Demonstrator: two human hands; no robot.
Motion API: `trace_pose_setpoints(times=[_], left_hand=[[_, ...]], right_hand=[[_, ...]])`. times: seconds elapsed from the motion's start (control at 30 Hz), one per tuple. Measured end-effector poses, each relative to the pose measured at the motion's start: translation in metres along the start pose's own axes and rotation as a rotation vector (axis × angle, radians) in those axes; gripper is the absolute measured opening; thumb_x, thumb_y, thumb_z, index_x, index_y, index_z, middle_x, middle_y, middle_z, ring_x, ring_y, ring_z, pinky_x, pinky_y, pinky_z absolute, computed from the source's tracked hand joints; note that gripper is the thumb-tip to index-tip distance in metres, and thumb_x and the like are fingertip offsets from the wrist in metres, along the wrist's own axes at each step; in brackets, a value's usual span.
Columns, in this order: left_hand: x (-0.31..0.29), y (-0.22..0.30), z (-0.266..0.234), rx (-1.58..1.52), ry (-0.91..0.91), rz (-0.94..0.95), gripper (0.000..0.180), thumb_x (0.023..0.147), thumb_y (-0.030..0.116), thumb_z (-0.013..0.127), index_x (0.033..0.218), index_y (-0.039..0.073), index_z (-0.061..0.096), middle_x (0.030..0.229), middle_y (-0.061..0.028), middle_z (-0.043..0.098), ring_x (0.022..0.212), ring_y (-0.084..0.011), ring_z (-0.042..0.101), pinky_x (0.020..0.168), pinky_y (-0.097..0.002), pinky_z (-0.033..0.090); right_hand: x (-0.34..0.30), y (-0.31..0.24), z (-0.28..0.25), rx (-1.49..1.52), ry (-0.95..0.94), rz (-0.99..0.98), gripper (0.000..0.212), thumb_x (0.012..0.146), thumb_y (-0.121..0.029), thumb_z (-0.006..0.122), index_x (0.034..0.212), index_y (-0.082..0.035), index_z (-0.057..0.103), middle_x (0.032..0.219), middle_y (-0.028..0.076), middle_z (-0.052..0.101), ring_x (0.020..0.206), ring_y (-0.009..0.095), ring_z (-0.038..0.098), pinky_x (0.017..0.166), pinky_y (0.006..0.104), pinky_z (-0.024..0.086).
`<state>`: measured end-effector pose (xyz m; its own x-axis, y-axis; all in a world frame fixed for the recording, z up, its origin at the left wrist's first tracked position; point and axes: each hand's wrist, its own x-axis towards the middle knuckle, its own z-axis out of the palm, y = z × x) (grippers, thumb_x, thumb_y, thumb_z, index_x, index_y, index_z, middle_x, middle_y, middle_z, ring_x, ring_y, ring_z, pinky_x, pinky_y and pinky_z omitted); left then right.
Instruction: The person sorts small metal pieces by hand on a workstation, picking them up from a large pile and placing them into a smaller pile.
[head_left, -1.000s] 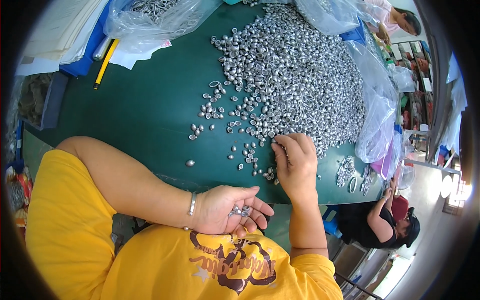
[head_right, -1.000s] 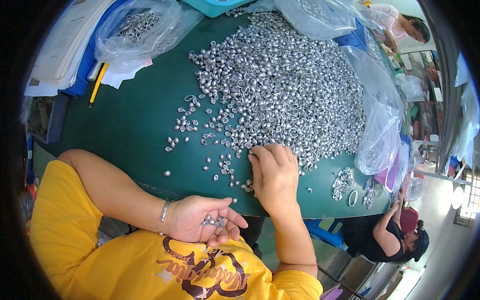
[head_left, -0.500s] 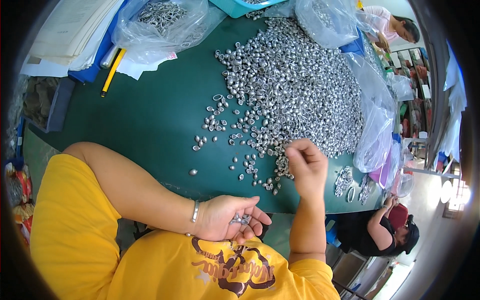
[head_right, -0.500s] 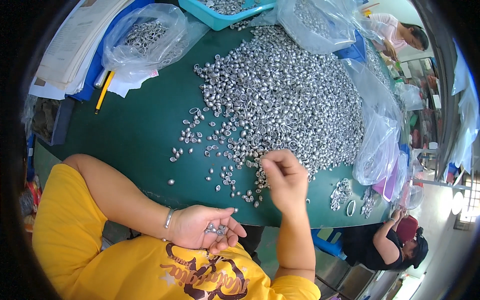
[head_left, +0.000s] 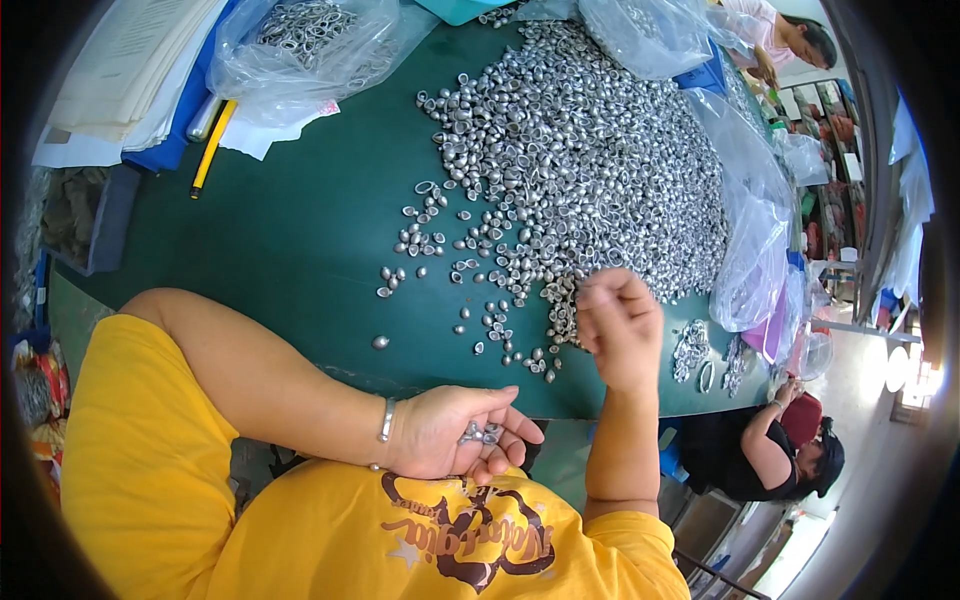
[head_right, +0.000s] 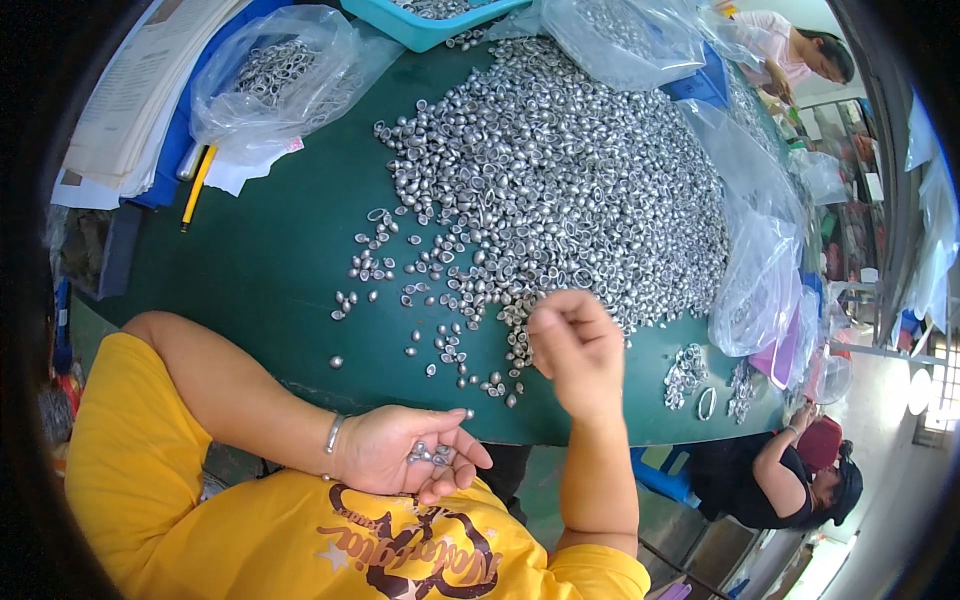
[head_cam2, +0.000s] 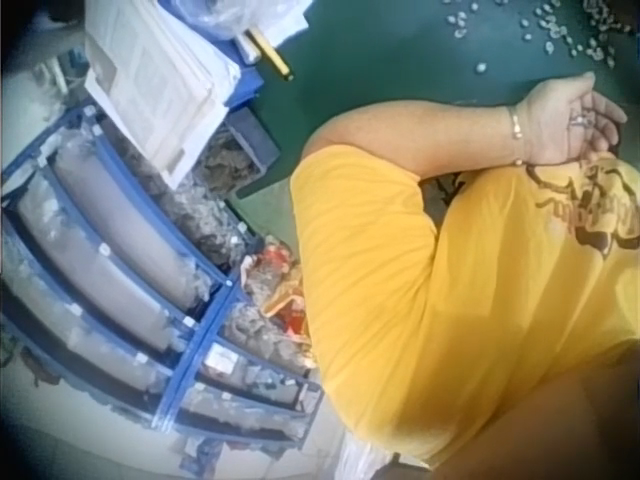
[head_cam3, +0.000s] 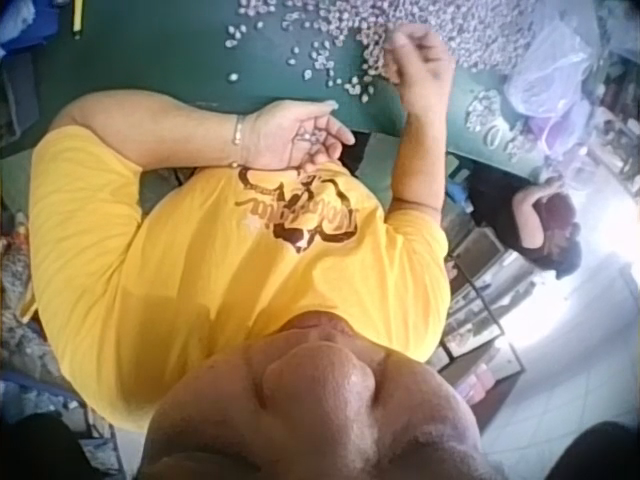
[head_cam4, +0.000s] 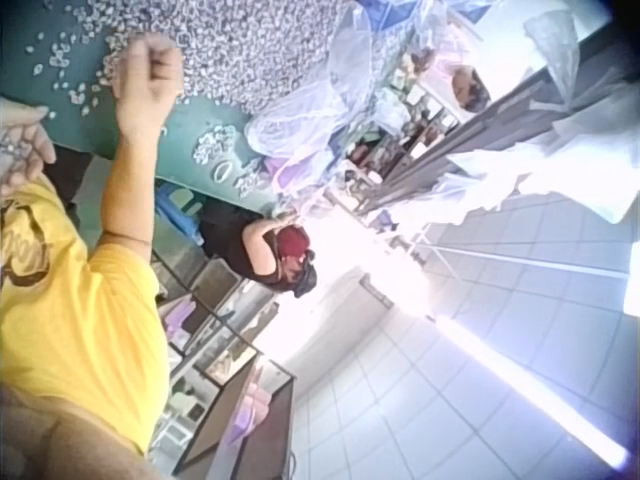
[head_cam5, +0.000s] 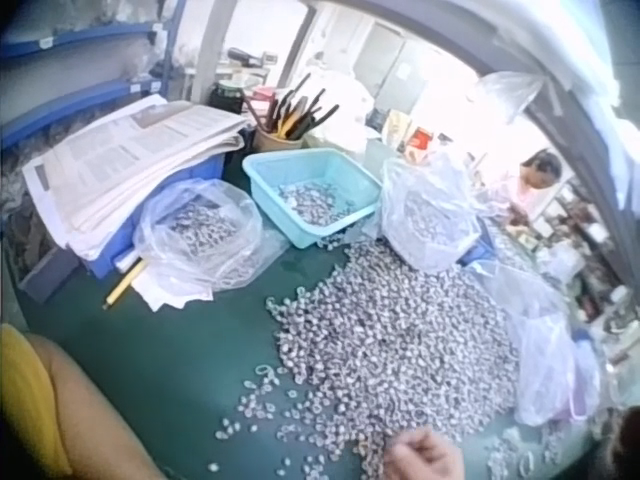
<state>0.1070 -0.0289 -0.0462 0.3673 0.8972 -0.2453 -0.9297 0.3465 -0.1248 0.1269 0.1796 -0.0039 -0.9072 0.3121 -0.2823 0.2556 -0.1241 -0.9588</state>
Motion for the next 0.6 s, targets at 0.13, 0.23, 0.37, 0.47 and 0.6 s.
trace_pose_setpoints(times=[0.13, 0.23, 0.37, 0.47, 0.6], left_hand=[[-0.001, 0.001, 0.003, 0.014, 0.029, -0.006, 0.054, 0.097, 0.042, 0.021, 0.113, 0.001, 0.051, 0.09, -0.0085, 0.055, 0.07, -0.0184, 0.05, 0.066, -0.0304, 0.042], [0.0, 0.001, 0.001, -0.012, -0.003, -0.001, 0.053, 0.098, 0.042, 0.021, 0.114, 0.001, 0.051, 0.09, -0.0083, 0.055, 0.07, -0.0178, 0.049, 0.067, -0.0302, 0.042], [0.001, 0.001, 0.001, -0.004, -0.003, 0.017, 0.053, 0.098, 0.041, 0.021, 0.114, 0.0, 0.051, 0.091, -0.0081, 0.055, 0.072, -0.0172, 0.05, 0.068, -0.0298, 0.043], [0.001, 0.003, 0.002, 0.012, 0.002, 0.012, 0.053, 0.098, 0.041, 0.021, 0.114, 0.0, 0.051, 0.091, -0.0079, 0.055, 0.073, -0.0168, 0.05, 0.068, -0.0297, 0.043], [0.001, 0.002, 0.001, -0.002, -0.019, 0.012, 0.054, 0.098, 0.042, 0.021, 0.115, 0.0, 0.05, 0.09, -0.0077, 0.055, 0.074, -0.0169, 0.05, 0.068, -0.0297, 0.043]], right_hand=[[0.003, -0.002, -0.011, -0.251, 0.01, -0.165, 0.003, 0.082, 0.001, 0.057, 0.085, 0.0, 0.058, 0.072, 0.005, 0.058, 0.052, 0.008, 0.046, 0.045, 0.021, 0.036], [0.006, 0.003, 0.011, -0.965, 0.029, -0.441, 0.011, 0.075, -0.001, 0.065, 0.085, -0.001, 0.063, 0.07, 0.01, 0.055, 0.059, 0.021, 0.056, 0.053, 0.0289, 0.044], [0.007, 0.007, 0.017, -1.12, 0.044, -0.564, 0.013, 0.075, -0.001, 0.065, 0.087, -0.001, 0.062, 0.074, 0.013, 0.056, 0.062, 0.029, 0.057, 0.057, 0.0333, 0.046], [0.009, 0.007, 0.012, -1.097, 0.014, -0.613, 0.012, 0.076, -0.001, 0.064, 0.088, -0.001, 0.061, 0.076, 0.012, 0.057, 0.062, 0.028, 0.057, 0.057, 0.0328, 0.047], [0.003, -0.009, 0.001, 0.067, -0.033, 0.008, 0.01, 0.08, 0.004, 0.056, 0.089, 0.002, 0.058, 0.074, 0.005, 0.058, 0.057, 0.007, 0.049, 0.05, 0.018, 0.037]])
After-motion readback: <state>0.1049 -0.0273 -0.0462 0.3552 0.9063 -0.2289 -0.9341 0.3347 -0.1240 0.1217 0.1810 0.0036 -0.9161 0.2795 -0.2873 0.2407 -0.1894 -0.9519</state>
